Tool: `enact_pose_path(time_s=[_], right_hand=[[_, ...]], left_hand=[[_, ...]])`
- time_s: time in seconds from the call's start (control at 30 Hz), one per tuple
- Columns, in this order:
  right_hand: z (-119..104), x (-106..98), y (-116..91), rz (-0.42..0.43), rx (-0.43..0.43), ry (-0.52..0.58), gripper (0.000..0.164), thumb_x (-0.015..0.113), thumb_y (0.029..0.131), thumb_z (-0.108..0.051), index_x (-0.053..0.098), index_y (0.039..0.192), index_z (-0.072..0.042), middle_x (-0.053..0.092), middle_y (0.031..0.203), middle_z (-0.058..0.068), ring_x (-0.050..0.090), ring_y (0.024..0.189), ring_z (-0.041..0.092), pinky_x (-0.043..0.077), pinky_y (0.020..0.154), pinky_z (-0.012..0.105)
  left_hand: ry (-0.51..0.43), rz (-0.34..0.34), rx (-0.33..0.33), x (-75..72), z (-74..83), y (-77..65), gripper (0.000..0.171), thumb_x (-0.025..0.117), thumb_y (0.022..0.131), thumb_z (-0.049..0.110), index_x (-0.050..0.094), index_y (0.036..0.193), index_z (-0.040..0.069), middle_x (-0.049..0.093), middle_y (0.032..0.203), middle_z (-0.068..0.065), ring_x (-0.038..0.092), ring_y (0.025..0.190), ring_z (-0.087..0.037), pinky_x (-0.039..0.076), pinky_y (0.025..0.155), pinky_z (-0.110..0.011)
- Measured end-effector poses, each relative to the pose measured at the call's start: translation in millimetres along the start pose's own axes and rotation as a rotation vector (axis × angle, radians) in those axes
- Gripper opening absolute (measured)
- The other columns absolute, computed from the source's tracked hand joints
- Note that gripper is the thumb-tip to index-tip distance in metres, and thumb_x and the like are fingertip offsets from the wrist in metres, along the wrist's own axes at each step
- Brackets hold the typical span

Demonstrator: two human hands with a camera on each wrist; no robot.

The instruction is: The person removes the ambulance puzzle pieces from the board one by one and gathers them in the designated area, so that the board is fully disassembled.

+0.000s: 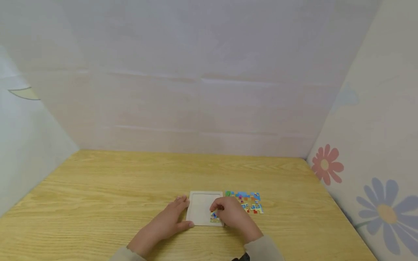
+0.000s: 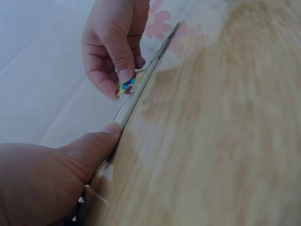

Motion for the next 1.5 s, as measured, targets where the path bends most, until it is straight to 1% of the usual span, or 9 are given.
enact_pose_path(time_s=[0.13,0.27,0.43,0.6,0.73,0.83,1.1,1.23,1.5], right_hand=[[-1,0,-1,0.027,-0.004,0.011,0.017,0.061,0.085,0.0,0.069,0.088,-0.014,0.064,0.09,-0.002,0.054,0.082,0.013,0.051,0.071,0.033],[1,-1,-2,0.057,0.017,0.033,0.012,0.064,0.083,-0.002,0.067,0.092,-0.011,0.061,0.083,-0.003,0.052,0.076,0.011,0.049,0.066,0.026],[5,-4,-5,0.076,0.021,0.153,0.008,0.064,0.083,-0.003,0.062,0.09,-0.006,0.058,0.074,0.0,0.052,0.066,0.011,0.047,0.057,0.02],[12,-6,-6,0.115,0.081,0.232,0.01,0.065,0.082,-0.005,0.064,0.092,-0.005,0.06,0.077,0.001,0.055,0.07,0.012,0.05,0.059,0.021],[16,-9,-10,0.159,0.145,0.336,0.016,0.064,0.083,-0.007,0.064,0.097,0.0,0.063,0.082,0.004,0.056,0.074,0.014,0.051,0.062,0.023],[18,-13,-14,0.196,0.17,0.386,0.019,0.063,0.084,-0.008,0.063,0.1,0.003,0.064,0.084,0.006,0.056,0.073,0.014,0.051,0.062,0.023],[20,-20,-22,0.252,0.253,0.447,0.019,0.059,0.087,-0.008,0.063,0.101,0.004,0.06,0.081,0.004,0.051,0.069,0.012,0.047,0.06,0.019],[22,-22,-28,0.275,0.271,0.491,0.021,0.059,0.086,-0.005,0.061,0.103,0.007,0.06,0.081,0.005,0.05,0.068,0.012,0.049,0.062,0.021],[27,-27,-40,0.307,0.303,0.52,0.025,0.059,0.085,-0.006,0.06,0.106,0.008,0.059,0.082,0.005,0.052,0.07,0.013,0.05,0.065,0.023]], left_hand=[[0.005,0.001,-0.005,0.2,0.3,-0.2,0.073,0.066,0.081,0.045,0.045,0.133,-0.002,0.034,0.144,-0.023,0.029,0.134,-0.042,0.026,0.108,-0.056],[0.006,-0.003,-0.013,-0.2,0.0,-0.5,0.074,0.066,0.081,0.045,0.044,0.134,-0.002,0.033,0.145,-0.022,0.028,0.134,-0.041,0.025,0.108,-0.056],[-0.004,-0.008,-0.016,-0.7,0.1,-1.1,0.074,0.065,0.081,0.045,0.043,0.134,-0.001,0.032,0.146,-0.022,0.027,0.135,-0.041,0.024,0.109,-0.057],[0.003,-0.013,-0.008,-0.2,0.5,-1.5,0.073,0.065,0.081,0.045,0.044,0.134,-0.001,0.033,0.145,-0.022,0.028,0.135,-0.041,0.025,0.108,-0.057],[0.008,-0.006,-0.008,0.0,1.1,-1.0,0.072,0.066,0.081,0.044,0.044,0.133,-0.002,0.033,0.145,-0.022,0.028,0.134,-0.041,0.025,0.109,-0.056],[0.005,-0.006,-0.007,-0.2,1.5,-1.1,0.072,0.066,0.081,0.044,0.044,0.133,-0.001,0.033,0.145,-0.022,0.028,0.135,-0.041,0.025,0.109,-0.056],[0.001,-0.013,-0.007,-0.7,1.5,-1.6,0.073,0.065,0.082,0.045,0.043,0.134,-0.001,0.032,0.146,-0.022,0.027,0.135,-0.04,0.025,0.109,-0.056],[0.0,-0.012,-0.007,-0.8,1.6,-1.6,0.073,0.065,0.082,0.045,0.043,0.134,-0.001,0.032,0.146,-0.022,0.027,0.135,-0.04,0.024,0.109,-0.056],[-0.007,-0.012,-0.003,-1.3,1.2,-2.0,0.073,0.065,0.082,0.045,0.043,0.134,-0.001,0.032,0.146,-0.022,0.026,0.135,-0.041,0.024,0.109,-0.056]])
Point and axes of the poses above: each hand's wrist, its own y-axis towards the middle knuckle, its own x-axis out of the palm, z = x × y, the point moved 2 cm from there along y, towards the middle knuckle
